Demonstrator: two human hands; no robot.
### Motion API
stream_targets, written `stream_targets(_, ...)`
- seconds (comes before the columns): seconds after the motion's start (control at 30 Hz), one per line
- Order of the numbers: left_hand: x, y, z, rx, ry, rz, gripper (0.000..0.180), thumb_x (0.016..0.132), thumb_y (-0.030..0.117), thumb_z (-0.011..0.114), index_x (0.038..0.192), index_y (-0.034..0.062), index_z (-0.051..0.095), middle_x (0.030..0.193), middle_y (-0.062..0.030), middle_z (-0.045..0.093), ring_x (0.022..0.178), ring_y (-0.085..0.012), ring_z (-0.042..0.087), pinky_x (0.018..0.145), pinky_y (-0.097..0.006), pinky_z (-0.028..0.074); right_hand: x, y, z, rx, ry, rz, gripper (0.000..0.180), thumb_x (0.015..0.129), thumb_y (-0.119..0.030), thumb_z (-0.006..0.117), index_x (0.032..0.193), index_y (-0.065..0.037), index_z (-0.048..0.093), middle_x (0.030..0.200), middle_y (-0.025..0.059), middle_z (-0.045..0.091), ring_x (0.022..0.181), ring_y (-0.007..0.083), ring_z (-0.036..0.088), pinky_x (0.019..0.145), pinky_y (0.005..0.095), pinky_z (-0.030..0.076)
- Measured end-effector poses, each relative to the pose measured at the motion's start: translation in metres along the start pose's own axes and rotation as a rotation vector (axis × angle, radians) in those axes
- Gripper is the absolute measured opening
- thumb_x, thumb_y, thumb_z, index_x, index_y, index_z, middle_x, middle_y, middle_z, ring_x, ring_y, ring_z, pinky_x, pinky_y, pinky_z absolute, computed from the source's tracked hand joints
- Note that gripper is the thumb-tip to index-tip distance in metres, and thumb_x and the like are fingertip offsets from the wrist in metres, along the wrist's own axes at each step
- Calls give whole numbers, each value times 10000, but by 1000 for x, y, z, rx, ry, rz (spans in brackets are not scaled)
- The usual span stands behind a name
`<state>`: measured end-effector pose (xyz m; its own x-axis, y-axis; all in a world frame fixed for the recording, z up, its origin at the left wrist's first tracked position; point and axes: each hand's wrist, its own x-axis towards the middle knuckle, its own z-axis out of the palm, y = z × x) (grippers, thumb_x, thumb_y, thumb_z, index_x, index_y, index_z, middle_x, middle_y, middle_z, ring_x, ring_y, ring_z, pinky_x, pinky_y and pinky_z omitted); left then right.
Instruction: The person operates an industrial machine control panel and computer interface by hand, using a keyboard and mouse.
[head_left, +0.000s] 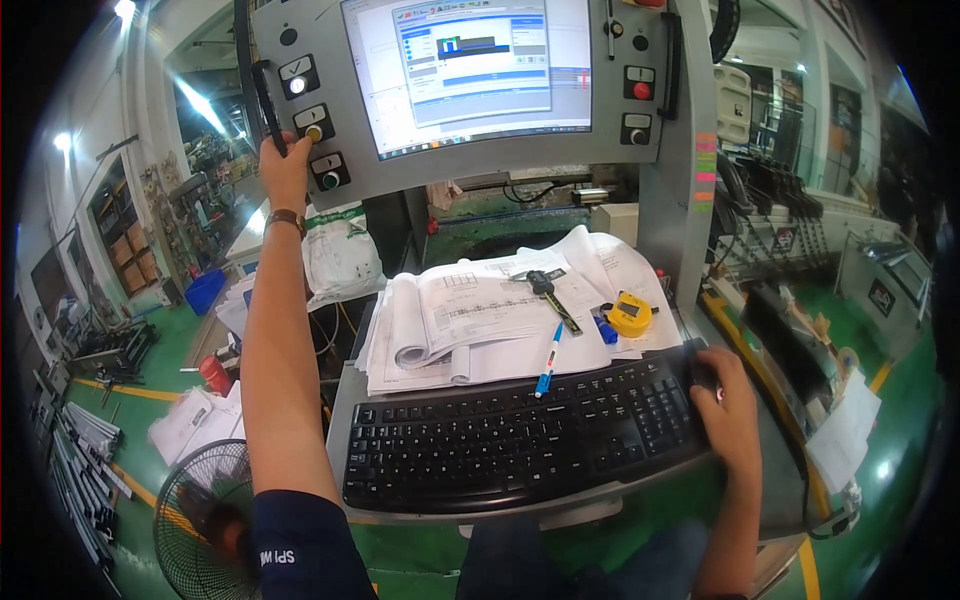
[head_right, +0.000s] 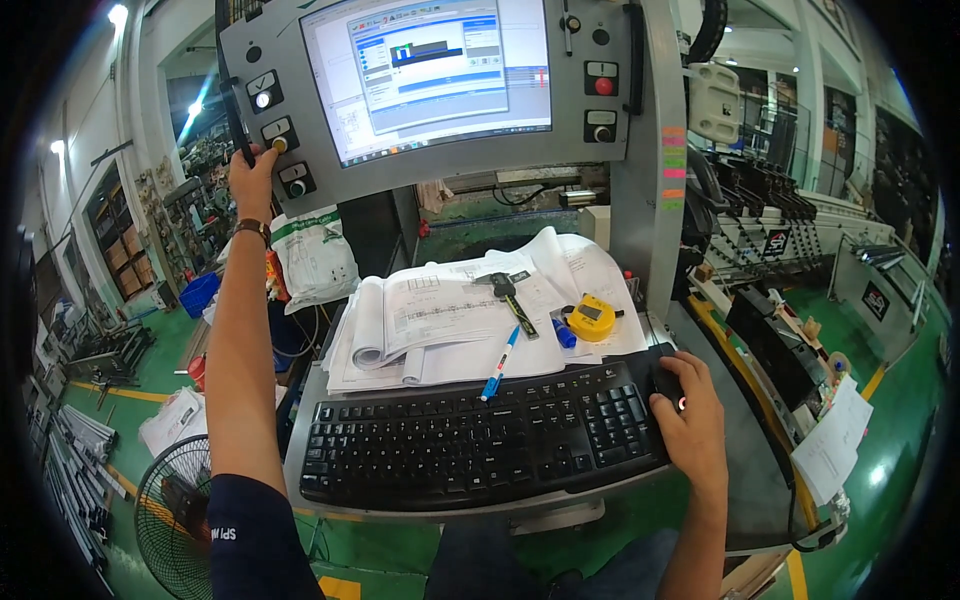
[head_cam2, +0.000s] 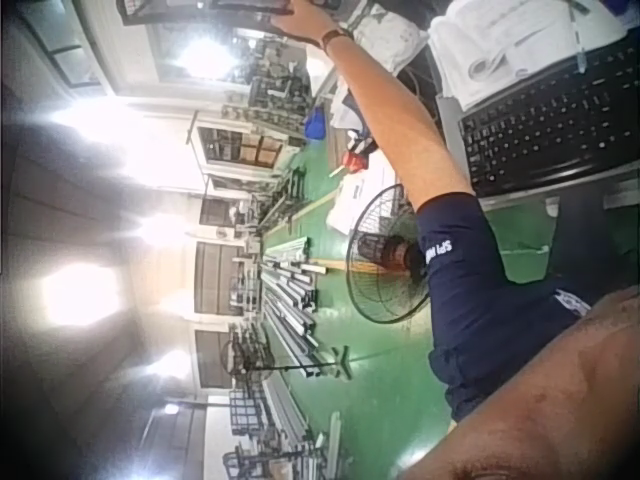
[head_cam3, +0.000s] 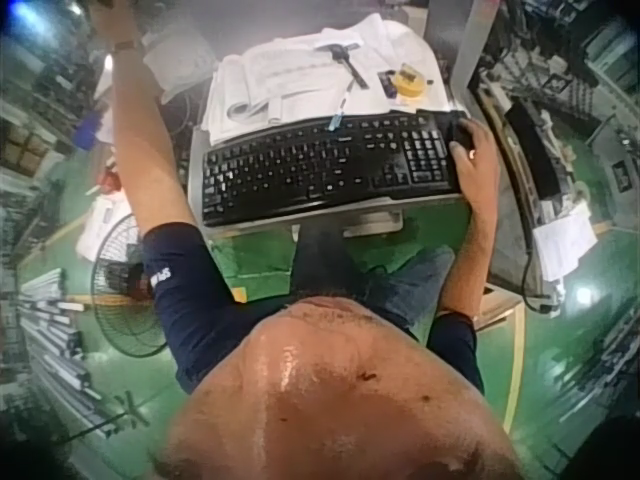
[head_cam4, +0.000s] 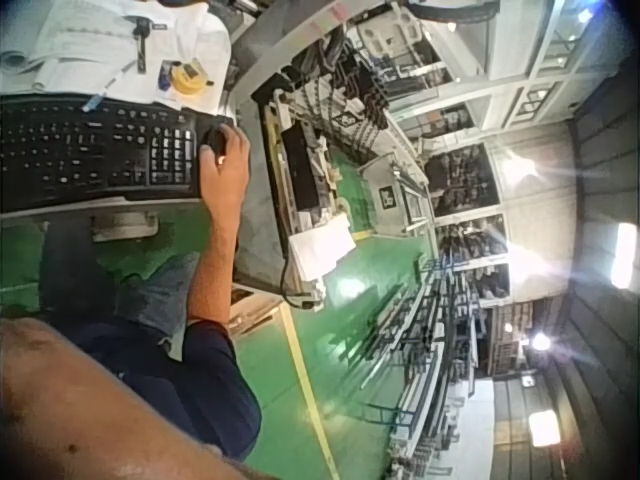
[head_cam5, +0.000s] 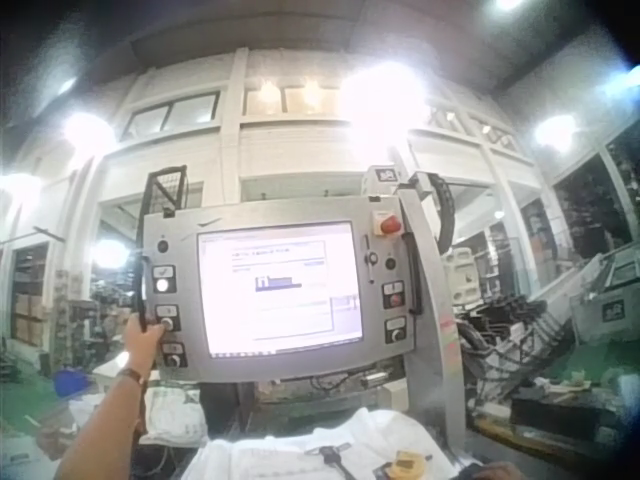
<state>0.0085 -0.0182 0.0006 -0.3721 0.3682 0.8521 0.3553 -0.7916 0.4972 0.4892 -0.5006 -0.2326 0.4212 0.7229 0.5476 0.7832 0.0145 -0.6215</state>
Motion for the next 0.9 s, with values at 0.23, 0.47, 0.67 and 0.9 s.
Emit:
stream_targets(0.23, 3, -5, -1, -11, -1, 10, 371, 910, 218, 873, 1174, 27, 696, 1003, -16, 694, 899, -133, 650, 825, -315, 541, 1, 0, 0, 8, -4, -7, 485, 913, -126, 705, 1377, 11, 676, 1536, 210, 616, 1391, 417, 636, 1149, 448, 505)
stream_targets(0.47, 3, -7, -2, -65, -15, -3, 378, 912, 221, 875, 1185, 26, 700, 1010, -16, 694, 906, -128, 652, 828, -313, 544, 0, 2, 0, 3, -8, -17, 480, 911, -125, 705, 1374, 0, 679, 1541, 204, 614, 1391, 411, 637, 1154, 449, 502)
stream_targets(0.67, 3, -4, -2, -13, -10, 2, 376, 913, 224, 874, 1186, 33, 701, 1010, -6, 693, 902, -119, 652, 818, -305, 544, 0, -3, -1, 28, -8, 10, 477, 912, -128, 707, 1371, 0, 680, 1537, 200, 616, 1394, 408, 636, 1164, 452, 494)
stream_targets(0.9, 2, -4, -1, -35, -13, -8, 387, 911, 232, 873, 1194, 35, 699, 1012, -8, 697, 905, -118, 655, 825, -303, 543, 0, 0, -1, -9, -15, 5, 482, 911, -129, 705, 1373, 7, 679, 1536, 198, 617, 1394, 405, 636, 1163, 450, 495)
